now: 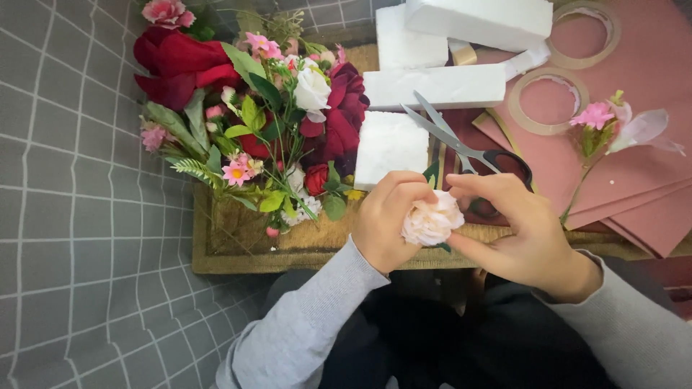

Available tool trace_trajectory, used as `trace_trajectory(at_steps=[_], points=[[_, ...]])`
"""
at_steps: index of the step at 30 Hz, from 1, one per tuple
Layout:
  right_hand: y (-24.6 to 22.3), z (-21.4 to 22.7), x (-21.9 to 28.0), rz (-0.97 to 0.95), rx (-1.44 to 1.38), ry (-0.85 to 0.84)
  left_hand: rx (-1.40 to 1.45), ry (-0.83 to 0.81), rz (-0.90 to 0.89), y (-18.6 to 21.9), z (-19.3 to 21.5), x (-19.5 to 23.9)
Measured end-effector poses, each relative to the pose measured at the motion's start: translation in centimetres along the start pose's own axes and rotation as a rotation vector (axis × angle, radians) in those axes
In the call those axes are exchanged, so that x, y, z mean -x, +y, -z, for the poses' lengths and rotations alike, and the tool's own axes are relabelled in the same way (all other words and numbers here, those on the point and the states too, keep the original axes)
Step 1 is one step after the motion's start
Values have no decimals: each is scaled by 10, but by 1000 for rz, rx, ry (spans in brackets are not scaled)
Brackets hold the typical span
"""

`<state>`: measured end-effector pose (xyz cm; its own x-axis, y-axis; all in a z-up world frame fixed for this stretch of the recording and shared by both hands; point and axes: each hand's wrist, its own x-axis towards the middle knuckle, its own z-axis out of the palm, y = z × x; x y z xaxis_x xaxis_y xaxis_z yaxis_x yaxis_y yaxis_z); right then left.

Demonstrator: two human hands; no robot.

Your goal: The person arranges artificial flowers on a wooden tray. They adjust the petals of a white flower, then pick up and place various other flowers, including red roses and pink blossoms, into a bouquet arrangement.

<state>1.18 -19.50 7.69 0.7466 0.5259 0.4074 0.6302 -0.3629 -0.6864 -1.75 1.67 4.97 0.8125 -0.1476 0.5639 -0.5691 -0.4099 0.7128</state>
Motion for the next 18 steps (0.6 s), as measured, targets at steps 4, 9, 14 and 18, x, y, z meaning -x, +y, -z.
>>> trace_trajectory(at_steps=[4,9,14,18], points=[[-7,-3,-3,-36,-101,-27,-44,17,17,-2,-1,1],[-15,-9,-7,-24,-131,3,-223,5,-80,-7,-6,3],[-20,-14,-8,-76,-162,49,-305,-34,-85,-6,-12,6],[3,-30,10,-109,-219,141,-442,66,-228,-20,-36,17]])
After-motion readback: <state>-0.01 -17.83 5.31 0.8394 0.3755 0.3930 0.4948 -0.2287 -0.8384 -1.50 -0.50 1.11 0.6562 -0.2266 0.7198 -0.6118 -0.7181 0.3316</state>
